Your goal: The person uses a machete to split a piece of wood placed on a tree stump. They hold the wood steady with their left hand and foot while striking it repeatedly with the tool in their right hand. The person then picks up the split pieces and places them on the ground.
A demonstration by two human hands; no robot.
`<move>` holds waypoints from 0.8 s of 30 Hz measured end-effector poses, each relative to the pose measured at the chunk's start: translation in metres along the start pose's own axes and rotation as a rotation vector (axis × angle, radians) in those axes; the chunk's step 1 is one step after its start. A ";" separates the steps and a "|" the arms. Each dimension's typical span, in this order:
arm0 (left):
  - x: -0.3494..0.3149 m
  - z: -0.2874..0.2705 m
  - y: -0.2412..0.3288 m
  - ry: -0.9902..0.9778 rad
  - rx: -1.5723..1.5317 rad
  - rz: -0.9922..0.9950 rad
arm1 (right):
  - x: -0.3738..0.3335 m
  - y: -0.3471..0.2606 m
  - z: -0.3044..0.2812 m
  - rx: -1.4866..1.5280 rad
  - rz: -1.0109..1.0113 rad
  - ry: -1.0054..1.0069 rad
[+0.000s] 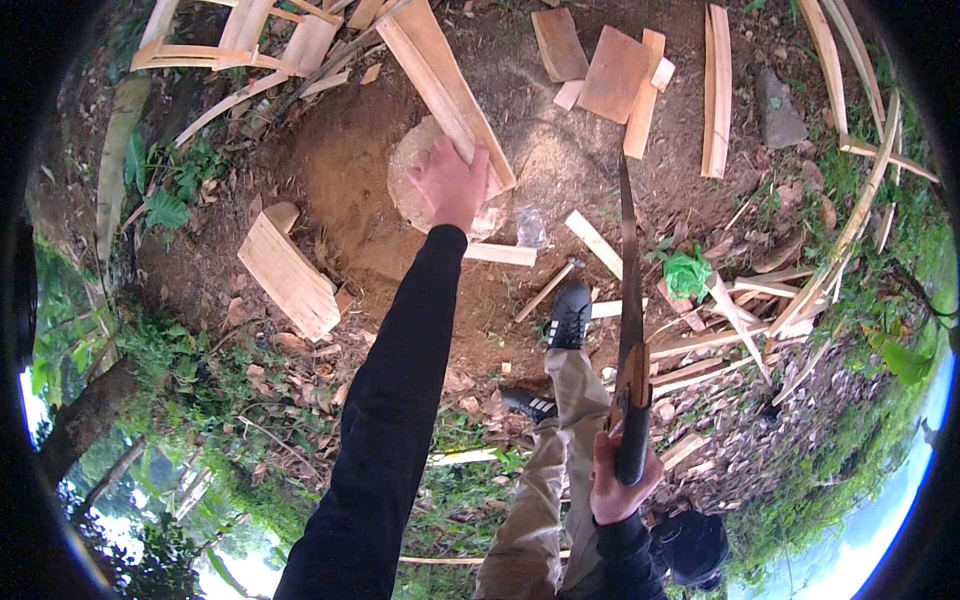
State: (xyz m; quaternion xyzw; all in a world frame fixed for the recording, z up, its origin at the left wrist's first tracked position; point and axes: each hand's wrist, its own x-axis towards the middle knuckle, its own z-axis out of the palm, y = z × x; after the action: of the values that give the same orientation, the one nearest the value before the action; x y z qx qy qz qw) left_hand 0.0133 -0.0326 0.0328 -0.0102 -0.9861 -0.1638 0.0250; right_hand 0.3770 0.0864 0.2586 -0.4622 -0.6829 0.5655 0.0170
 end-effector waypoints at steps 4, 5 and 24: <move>0.000 -0.003 0.015 -0.079 -0.013 -0.023 | 0.002 0.007 -0.005 -0.010 0.024 0.011; -0.001 -0.006 0.018 -0.087 -0.005 -0.031 | 0.003 0.007 -0.005 -0.009 0.011 0.010; -0.014 0.014 0.018 0.064 -0.004 -0.152 | 0.005 -0.002 0.001 0.066 0.081 0.045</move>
State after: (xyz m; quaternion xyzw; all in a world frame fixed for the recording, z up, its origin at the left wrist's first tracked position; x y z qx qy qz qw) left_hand 0.0275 -0.0112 0.0247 0.0700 -0.9824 -0.1675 0.0440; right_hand 0.3731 0.0890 0.2574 -0.5014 -0.6438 0.5775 0.0247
